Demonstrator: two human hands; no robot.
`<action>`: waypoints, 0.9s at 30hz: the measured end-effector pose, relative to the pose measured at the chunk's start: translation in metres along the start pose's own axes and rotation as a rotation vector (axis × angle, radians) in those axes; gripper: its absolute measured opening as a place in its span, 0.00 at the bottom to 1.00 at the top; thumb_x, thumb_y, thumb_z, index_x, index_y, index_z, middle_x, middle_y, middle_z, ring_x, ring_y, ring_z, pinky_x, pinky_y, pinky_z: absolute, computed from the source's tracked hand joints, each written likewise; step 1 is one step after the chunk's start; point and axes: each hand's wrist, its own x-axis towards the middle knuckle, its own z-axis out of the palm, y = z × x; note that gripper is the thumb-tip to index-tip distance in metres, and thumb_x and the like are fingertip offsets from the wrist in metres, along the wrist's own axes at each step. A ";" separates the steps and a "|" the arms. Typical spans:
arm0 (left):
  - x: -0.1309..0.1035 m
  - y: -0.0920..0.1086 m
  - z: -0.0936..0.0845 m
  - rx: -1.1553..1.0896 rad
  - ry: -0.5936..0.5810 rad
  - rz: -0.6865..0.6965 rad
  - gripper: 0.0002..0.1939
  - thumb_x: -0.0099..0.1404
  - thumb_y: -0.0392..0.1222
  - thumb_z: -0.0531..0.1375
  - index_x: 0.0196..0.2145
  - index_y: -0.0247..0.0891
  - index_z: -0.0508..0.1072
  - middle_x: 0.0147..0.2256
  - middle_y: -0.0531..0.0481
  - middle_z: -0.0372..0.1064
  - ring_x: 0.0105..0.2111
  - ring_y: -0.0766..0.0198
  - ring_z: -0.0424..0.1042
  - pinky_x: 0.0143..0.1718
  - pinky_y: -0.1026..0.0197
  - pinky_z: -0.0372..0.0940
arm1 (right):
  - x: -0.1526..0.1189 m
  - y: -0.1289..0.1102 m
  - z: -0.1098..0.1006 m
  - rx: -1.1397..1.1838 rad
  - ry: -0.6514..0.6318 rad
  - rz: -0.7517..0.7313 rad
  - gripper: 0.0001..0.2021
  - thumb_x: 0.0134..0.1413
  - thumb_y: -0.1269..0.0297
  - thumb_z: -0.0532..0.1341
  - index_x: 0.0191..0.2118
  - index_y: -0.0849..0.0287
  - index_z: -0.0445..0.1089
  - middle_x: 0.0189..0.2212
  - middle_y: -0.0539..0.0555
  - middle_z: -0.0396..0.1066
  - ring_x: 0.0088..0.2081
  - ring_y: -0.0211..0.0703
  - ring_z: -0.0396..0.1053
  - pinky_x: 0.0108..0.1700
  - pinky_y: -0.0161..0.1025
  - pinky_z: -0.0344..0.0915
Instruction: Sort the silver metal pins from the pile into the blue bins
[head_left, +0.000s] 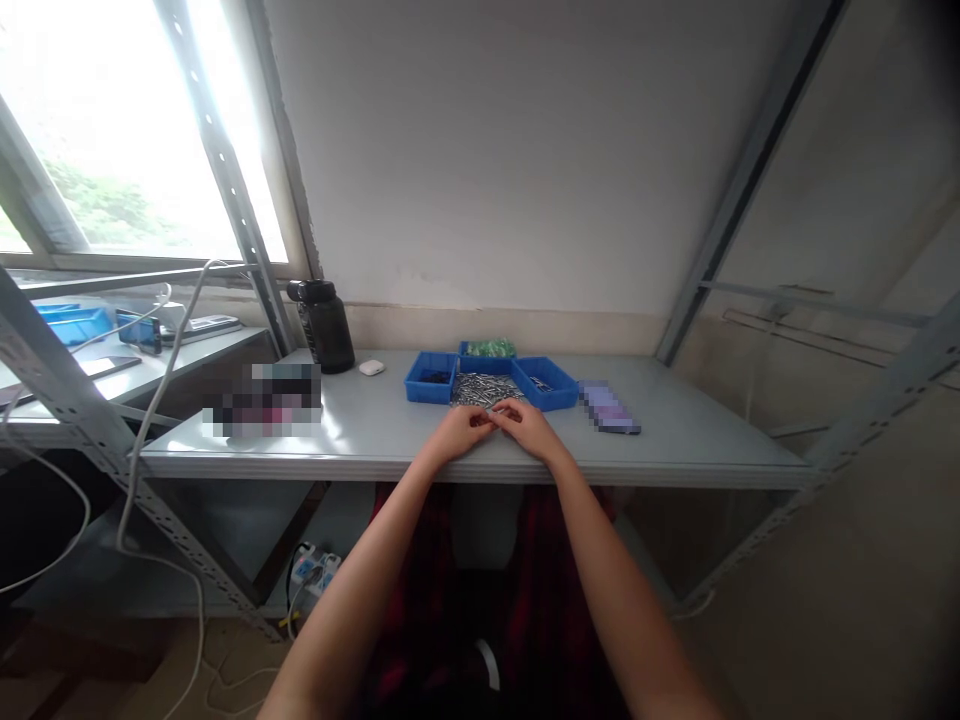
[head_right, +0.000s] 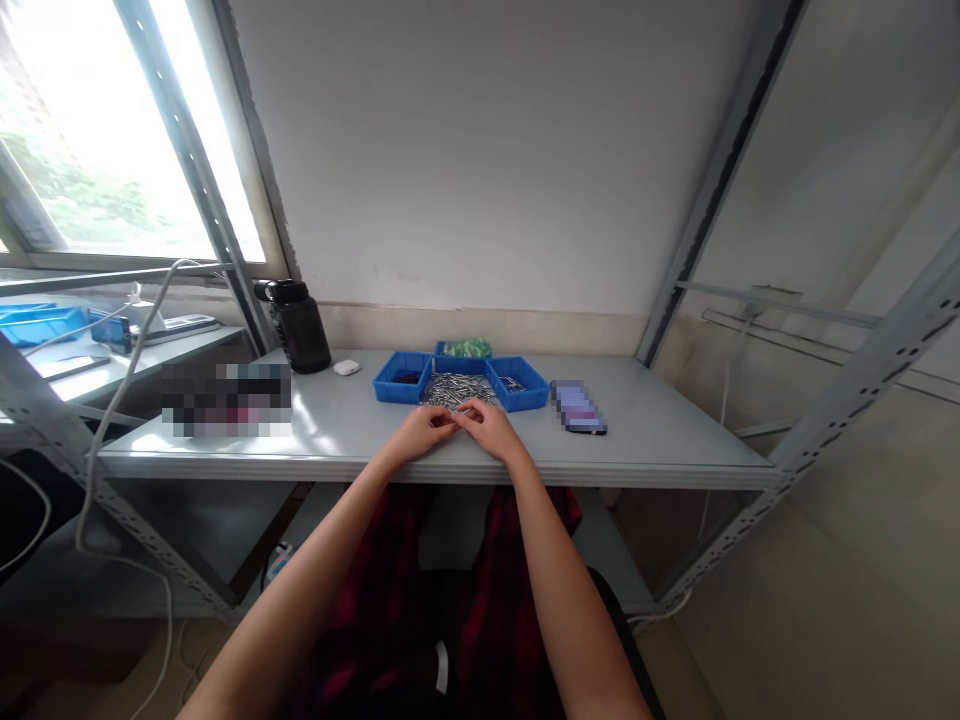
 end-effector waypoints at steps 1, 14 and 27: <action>0.000 0.000 0.000 -0.008 0.001 0.000 0.13 0.61 0.45 0.56 0.32 0.34 0.76 0.30 0.48 0.74 0.32 0.61 0.69 0.34 0.62 0.59 | 0.000 0.000 0.000 -0.003 0.010 0.003 0.15 0.54 0.53 0.59 0.41 0.57 0.70 0.33 0.53 0.73 0.35 0.43 0.70 0.39 0.39 0.64; 0.002 -0.003 0.000 -0.029 0.094 -0.009 0.16 0.61 0.51 0.57 0.32 0.34 0.76 0.30 0.48 0.73 0.32 0.61 0.68 0.34 0.62 0.59 | 0.002 0.007 0.000 0.006 -0.011 0.005 0.14 0.52 0.59 0.59 0.44 0.58 0.68 0.31 0.51 0.72 0.34 0.42 0.69 0.37 0.38 0.64; 0.001 0.000 0.000 0.032 0.055 -0.005 0.10 0.59 0.42 0.57 0.32 0.34 0.75 0.30 0.49 0.73 0.31 0.62 0.68 0.33 0.62 0.58 | 0.000 0.000 0.000 0.026 0.016 0.011 0.17 0.53 0.51 0.61 0.44 0.57 0.69 0.32 0.52 0.73 0.34 0.42 0.71 0.39 0.39 0.65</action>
